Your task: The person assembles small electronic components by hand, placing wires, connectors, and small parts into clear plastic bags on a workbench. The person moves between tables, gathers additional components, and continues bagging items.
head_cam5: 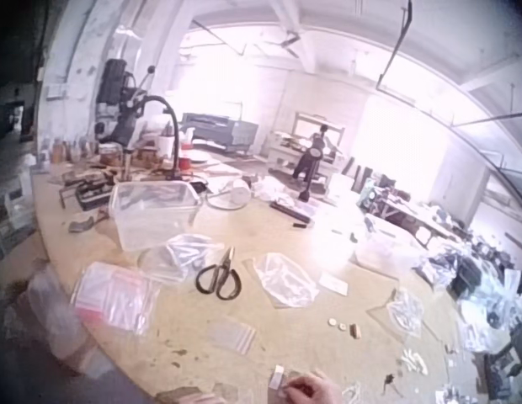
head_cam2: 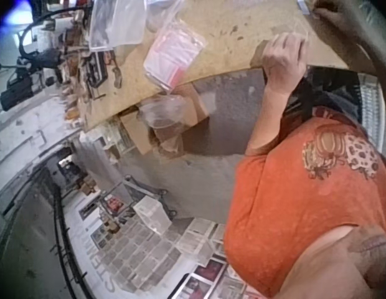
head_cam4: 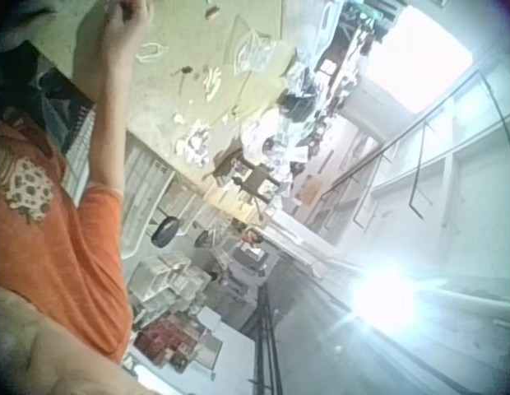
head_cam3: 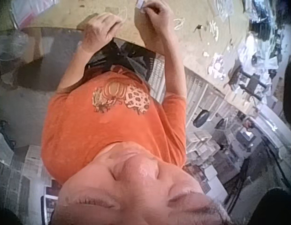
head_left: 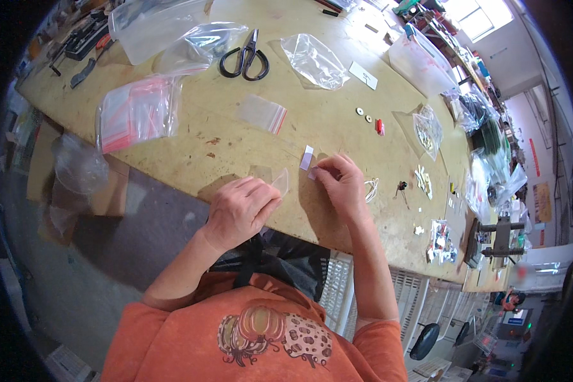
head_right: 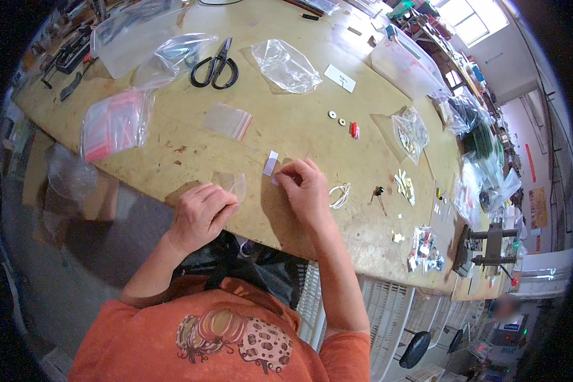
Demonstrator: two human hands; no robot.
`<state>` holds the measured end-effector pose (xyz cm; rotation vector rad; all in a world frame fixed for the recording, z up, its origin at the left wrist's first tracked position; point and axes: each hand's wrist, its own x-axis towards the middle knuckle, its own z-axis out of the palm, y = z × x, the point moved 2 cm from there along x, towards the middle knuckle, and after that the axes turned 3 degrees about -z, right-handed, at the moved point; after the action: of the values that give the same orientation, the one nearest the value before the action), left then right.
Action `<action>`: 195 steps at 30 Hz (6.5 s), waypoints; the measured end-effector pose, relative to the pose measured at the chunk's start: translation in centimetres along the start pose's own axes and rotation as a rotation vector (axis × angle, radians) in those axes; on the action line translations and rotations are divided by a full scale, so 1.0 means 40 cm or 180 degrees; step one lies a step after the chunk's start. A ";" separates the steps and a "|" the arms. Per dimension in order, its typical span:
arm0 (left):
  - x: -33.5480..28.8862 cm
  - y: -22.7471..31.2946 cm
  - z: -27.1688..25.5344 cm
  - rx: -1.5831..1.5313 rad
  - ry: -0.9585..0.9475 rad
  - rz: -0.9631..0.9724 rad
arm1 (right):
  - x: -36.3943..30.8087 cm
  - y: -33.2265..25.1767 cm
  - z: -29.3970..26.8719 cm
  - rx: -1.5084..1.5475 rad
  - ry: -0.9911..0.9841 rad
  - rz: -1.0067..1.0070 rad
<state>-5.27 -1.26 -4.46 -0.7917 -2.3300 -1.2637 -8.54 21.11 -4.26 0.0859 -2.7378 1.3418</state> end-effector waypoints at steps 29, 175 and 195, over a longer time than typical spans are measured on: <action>-0.004 0.108 0.016 -0.0062 -0.0703 0.0791 | -0.240 -0.141 -0.046 -0.1248 0.0001 -0.1594; 0.040 0.034 0.063 -0.0629 -0.0232 0.0686 | 0.253 0.274 -0.301 -0.1309 0.0728 0.0512; 0.021 0.101 0.069 -0.0093 -0.0568 0.1226 | -0.191 -0.187 -0.092 -0.0834 -0.0942 -0.0960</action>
<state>-3.52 3.11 -2.88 -1.3356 -2.1494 -1.0960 -0.05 19.52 3.03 0.6978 -2.9507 0.9495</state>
